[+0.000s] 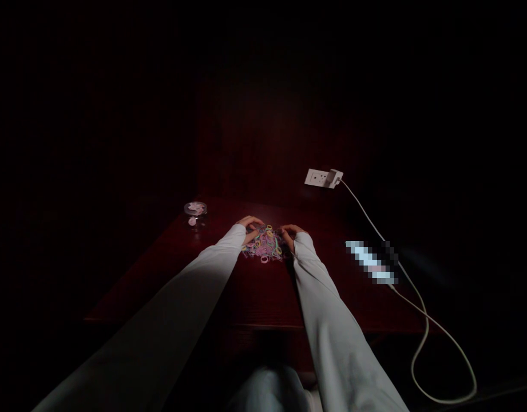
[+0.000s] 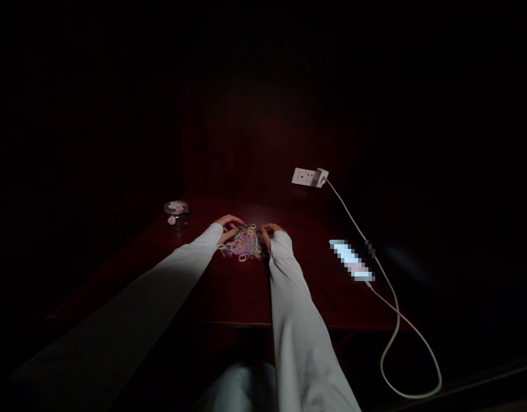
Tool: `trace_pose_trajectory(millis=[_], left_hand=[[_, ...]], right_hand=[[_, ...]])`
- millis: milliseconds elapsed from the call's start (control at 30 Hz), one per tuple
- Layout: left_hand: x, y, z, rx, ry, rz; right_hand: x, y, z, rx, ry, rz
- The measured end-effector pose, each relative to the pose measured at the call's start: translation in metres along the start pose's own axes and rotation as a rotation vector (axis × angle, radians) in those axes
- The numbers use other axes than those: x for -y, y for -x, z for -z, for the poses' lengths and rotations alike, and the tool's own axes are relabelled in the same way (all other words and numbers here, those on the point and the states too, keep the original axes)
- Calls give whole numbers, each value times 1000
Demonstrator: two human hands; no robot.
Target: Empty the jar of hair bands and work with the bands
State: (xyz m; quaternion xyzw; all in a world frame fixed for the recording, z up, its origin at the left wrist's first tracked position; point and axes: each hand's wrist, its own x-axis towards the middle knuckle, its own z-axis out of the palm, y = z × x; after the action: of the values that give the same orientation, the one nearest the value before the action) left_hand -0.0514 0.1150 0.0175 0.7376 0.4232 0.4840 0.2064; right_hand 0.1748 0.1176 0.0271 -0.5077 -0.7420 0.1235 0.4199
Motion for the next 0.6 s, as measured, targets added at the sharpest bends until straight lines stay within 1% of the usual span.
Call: trace_pose_trajectory(millis=[133, 267, 333, 433, 500, 600], left_hand=[[1, 2, 5, 23, -94, -97], [6, 6, 4, 175, -168, -160], [9, 8, 2, 225, -155, -165], [14, 10, -1, 228, -109, -160], [16, 10, -2, 238, -90, -151], [17, 7, -3, 249, -81, -107]], right_hand=[[2, 0, 2, 43, 68, 106], [4, 2, 1, 119, 94, 190], [6, 5, -1, 164, 94, 192], [7, 9, -5, 235, 68, 171], [7, 10, -7, 247, 42, 151], [6, 8, -9, 225, 21, 146]])
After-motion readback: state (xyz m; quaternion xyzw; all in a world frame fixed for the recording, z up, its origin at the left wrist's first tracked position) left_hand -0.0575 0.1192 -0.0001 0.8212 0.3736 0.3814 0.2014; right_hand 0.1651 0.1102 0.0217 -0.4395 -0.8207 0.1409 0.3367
